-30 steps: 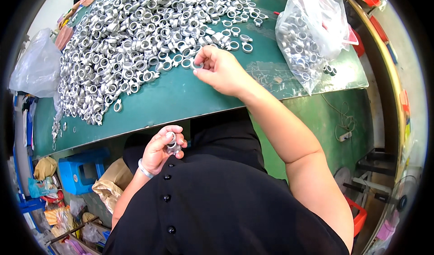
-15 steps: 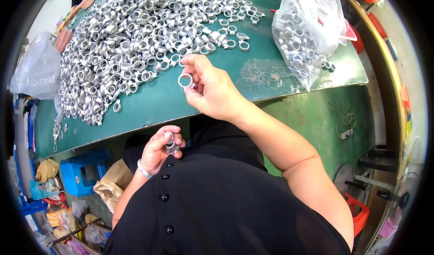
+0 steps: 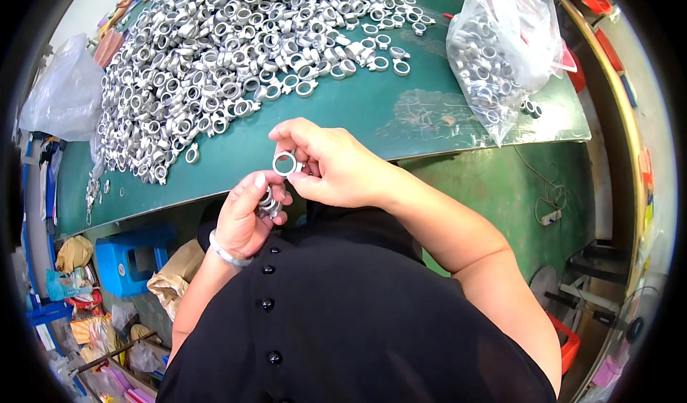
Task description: The person assembles metal hose clamps by hand, picking a screw from a bag and inserting it into the housing of a clamp body picked from a large pile on the table.
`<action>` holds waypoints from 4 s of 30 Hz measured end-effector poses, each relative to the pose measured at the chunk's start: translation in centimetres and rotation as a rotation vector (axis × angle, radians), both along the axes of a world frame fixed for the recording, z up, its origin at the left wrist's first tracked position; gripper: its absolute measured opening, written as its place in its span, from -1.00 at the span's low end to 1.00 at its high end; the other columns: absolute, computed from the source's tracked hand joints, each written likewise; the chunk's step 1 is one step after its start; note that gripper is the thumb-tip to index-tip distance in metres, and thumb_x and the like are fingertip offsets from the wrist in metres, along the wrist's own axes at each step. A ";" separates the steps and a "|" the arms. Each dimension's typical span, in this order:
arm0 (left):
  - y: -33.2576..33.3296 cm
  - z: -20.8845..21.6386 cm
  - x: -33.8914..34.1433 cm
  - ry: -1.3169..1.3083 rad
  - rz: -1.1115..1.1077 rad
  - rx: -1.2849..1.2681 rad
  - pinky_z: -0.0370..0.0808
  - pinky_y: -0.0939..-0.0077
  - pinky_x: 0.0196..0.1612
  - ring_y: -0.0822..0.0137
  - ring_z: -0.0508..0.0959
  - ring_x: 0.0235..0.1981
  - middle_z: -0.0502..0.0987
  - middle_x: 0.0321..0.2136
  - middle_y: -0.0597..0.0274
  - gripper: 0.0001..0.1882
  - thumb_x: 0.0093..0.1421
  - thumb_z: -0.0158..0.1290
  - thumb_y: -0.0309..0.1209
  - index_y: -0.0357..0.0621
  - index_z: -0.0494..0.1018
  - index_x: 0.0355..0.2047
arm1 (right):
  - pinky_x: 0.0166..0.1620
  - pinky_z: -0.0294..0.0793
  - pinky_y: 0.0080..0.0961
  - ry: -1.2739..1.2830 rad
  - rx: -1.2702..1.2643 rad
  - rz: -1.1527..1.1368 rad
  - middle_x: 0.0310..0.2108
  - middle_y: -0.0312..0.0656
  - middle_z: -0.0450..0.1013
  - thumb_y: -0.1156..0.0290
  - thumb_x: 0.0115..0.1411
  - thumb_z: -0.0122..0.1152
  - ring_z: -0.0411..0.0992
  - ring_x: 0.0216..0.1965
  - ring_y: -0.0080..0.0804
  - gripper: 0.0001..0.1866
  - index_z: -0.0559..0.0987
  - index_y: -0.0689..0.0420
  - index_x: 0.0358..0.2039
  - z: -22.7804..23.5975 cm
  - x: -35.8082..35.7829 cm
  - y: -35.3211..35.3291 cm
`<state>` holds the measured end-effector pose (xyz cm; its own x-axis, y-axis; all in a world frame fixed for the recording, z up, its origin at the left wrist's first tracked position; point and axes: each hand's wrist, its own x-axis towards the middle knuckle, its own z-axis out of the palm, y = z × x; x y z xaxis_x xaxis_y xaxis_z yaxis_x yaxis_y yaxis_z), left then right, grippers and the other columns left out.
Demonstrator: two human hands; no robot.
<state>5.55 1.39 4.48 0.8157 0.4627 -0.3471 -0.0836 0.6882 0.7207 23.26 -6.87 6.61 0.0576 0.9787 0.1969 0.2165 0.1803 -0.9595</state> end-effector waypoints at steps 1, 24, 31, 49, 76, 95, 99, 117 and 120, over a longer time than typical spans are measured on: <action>-0.1 0.3 0.3 0.018 0.005 0.027 0.35 0.67 -0.54 0.53 0.42 -0.49 0.43 -0.55 0.34 -0.75 0.17 -0.03 -0.26 -0.20 0.43 -0.32 | -0.46 0.26 -0.78 -0.029 0.006 0.026 -0.33 -0.29 0.37 0.67 -0.03 0.05 0.34 -0.40 -0.70 -0.52 0.25 0.22 -0.04 0.0 -0.1 0.0; -0.1 1.1 1.0 0.115 -0.048 -0.129 0.27 0.61 -0.56 0.43 0.39 -0.51 0.39 -0.63 0.37 -0.74 0.18 -0.12 -0.20 -0.11 0.39 -0.47 | -0.34 0.42 -0.63 0.320 -0.064 0.099 -0.38 -0.17 0.37 0.68 0.08 -0.09 0.41 -0.43 -0.53 -0.58 0.16 0.29 -0.01 -0.9 -1.1 -0.1; -0.1 0.6 1.0 0.095 -0.072 -0.187 0.26 0.62 -0.56 0.40 0.40 -0.51 0.39 -0.63 0.35 -0.74 0.18 -0.11 -0.21 -0.13 0.40 -0.45 | -0.34 0.42 -0.63 0.314 -0.050 0.098 -0.38 -0.16 0.38 0.67 0.10 -0.10 0.41 -0.43 -0.53 -0.60 0.17 0.30 -0.01 -1.1 -1.0 -0.2; -1.0 0.2 1.0 0.012 -0.022 0.098 0.31 0.68 -0.51 0.54 0.37 -0.50 0.40 -0.55 0.36 -0.77 0.21 -0.10 -0.27 -0.17 0.43 -0.32 | 0.01 0.29 -0.46 0.357 -0.036 0.090 -0.10 -0.08 0.35 0.61 0.04 0.12 0.33 -0.06 -0.43 -0.49 0.23 0.24 0.03 -2.2 -0.1 -0.5; -0.9 -0.2 0.8 -0.029 -0.035 0.153 0.31 0.72 -0.50 0.55 0.35 -0.53 0.40 -0.54 0.33 -0.72 0.24 -0.17 -0.28 -0.21 0.43 -0.25 | -0.08 0.36 -0.51 0.580 0.020 0.151 -0.14 -0.12 0.37 0.66 0.01 0.14 0.37 -0.14 -0.45 -0.66 0.43 0.21 -0.15 -2.6 0.7 -0.3; -0.8 0.0 1.0 -0.015 -0.064 0.088 0.32 0.70 -0.51 0.55 0.39 -0.52 0.42 -0.56 0.35 -0.65 0.20 -0.12 -0.11 -0.15 0.42 -0.32 | -0.35 0.38 -0.63 0.002 0.258 -0.112 -0.38 -0.25 0.35 0.61 -0.09 0.18 0.34 -0.41 -0.56 -0.42 0.30 0.14 0.01 -2.7 -1.1 0.1; -0.6 -0.1 1.0 -0.069 -0.095 -0.009 0.33 0.68 -0.50 0.54 0.40 -0.50 0.42 -0.55 0.36 -0.65 0.19 -0.12 -0.10 -0.14 0.41 -0.29 | -0.39 0.38 -0.64 0.016 0.280 -0.126 -0.41 -0.25 0.35 0.65 -0.11 0.19 0.34 -0.44 -0.56 -0.36 0.25 0.13 0.04 -2.7 -1.2 0.1; -0.2 -1.0 0.8 -0.165 -0.116 -0.280 0.31 0.61 -0.49 0.44 0.40 -0.46 0.44 -0.56 0.38 -0.55 0.15 -0.14 0.05 -0.09 0.40 -0.29 | -0.29 0.36 -0.60 -0.006 0.234 -0.068 -0.29 -0.21 0.37 0.64 -0.02 0.14 0.36 -0.30 -0.53 -0.40 0.22 0.18 0.07 -2.3 -1.2 -0.4; -0.2 -1.1 0.8 -0.182 -0.114 -0.274 0.31 0.61 -0.49 0.44 0.40 -0.44 0.44 -0.55 0.38 -0.55 0.14 -0.15 0.06 -0.08 0.39 -0.30 | -0.27 0.37 -0.58 -0.002 0.236 -0.062 -0.29 -0.21 0.37 0.65 -0.02 0.13 0.35 -0.30 -0.53 -0.40 0.22 0.18 0.07 -2.4 -1.1 -0.4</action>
